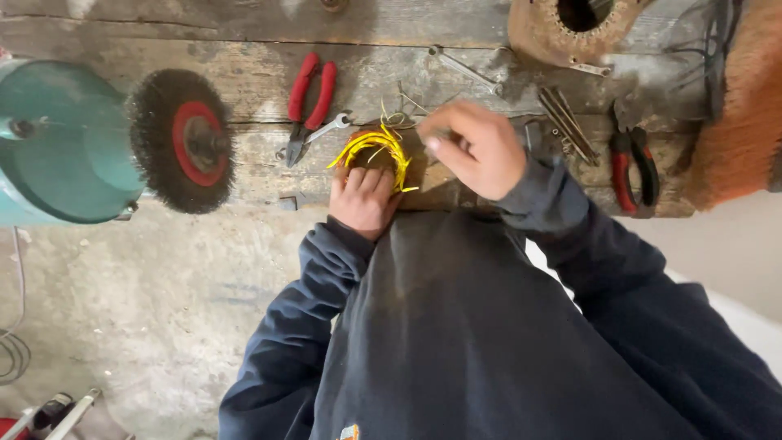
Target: Repairing a motor coil by scraping insulation from wires on a workshop workbench.
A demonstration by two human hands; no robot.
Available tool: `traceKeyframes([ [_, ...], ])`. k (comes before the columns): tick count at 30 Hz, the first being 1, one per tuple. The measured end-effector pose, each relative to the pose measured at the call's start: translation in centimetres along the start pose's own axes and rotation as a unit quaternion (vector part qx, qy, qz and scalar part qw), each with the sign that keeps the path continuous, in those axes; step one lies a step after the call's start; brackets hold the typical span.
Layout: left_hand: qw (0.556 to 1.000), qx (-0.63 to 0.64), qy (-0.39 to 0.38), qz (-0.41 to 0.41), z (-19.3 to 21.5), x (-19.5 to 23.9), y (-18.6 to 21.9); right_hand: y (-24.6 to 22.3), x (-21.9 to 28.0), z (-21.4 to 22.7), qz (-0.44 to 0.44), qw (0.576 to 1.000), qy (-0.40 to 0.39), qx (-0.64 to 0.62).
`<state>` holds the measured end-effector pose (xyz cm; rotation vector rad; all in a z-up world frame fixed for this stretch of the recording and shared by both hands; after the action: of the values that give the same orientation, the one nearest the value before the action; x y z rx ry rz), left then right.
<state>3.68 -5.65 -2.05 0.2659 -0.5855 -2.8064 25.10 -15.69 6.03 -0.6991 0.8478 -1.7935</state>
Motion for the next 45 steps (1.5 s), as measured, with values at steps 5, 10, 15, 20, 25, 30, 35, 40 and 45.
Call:
traceKeyframes([
  [5, 0.998, 0.026, -0.007, -0.051, 0.8, -1.1, -0.7, 4.4, 6.4, -3.7, -0.044, 0.999, -0.008, -0.016],
  [10, 0.994, 0.094, 0.014, -0.049, 1.8, -1.7, -1.0, 6.4, 8.7, -6.6, -0.029, 0.995, -0.059, -0.074],
  [15, 0.940, 0.333, 0.056, 0.052, 1.8, -0.8, -2.4, 9.9, 7.3, -12.1, -0.076, 0.860, -0.163, -0.478],
  [20, 0.899, 0.426, 0.028, 0.098, 1.4, -0.4, -3.2, 7.2, 3.4, -13.9, -0.109, 0.837, -0.171, -0.507],
  [25, 0.908, 0.401, 0.015, 0.119, 2.0, -0.2, -4.0, 6.9, 2.2, -15.7, -0.104, 0.816, -0.178, -0.540],
  [30, 0.939, 0.331, -0.022, 0.090, 2.6, 0.3, -4.2, 7.3, 1.4, -16.9, -0.088, 0.785, -0.151, -0.595],
  [35, 0.940, 0.329, -0.005, 0.086, 2.6, 0.3, -4.6, 6.3, 0.0, -15.0, -0.062, 0.852, -0.159, -0.495],
  [40, 0.945, 0.319, 0.032, 0.068, 2.6, 0.8, -5.2, 6.7, -0.6, -12.5, -0.064, 0.915, -0.175, -0.358],
  [45, 0.896, 0.431, 0.042, 0.099, 3.0, 1.1, -6.4, 7.5, -0.6, -9.7, 0.126, 0.935, -0.155, -0.295],
])
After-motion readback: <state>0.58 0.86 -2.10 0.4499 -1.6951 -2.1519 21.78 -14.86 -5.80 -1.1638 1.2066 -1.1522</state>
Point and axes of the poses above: each hand's wrist, its own x-axis away from the middle knuckle, its own z-axis out of the back of the hand, y = z × x, the point moved 2 cm from there along -x, towards the middle knuckle, and after that the axes turned 6 degrees about x, right-handed, at the moved point
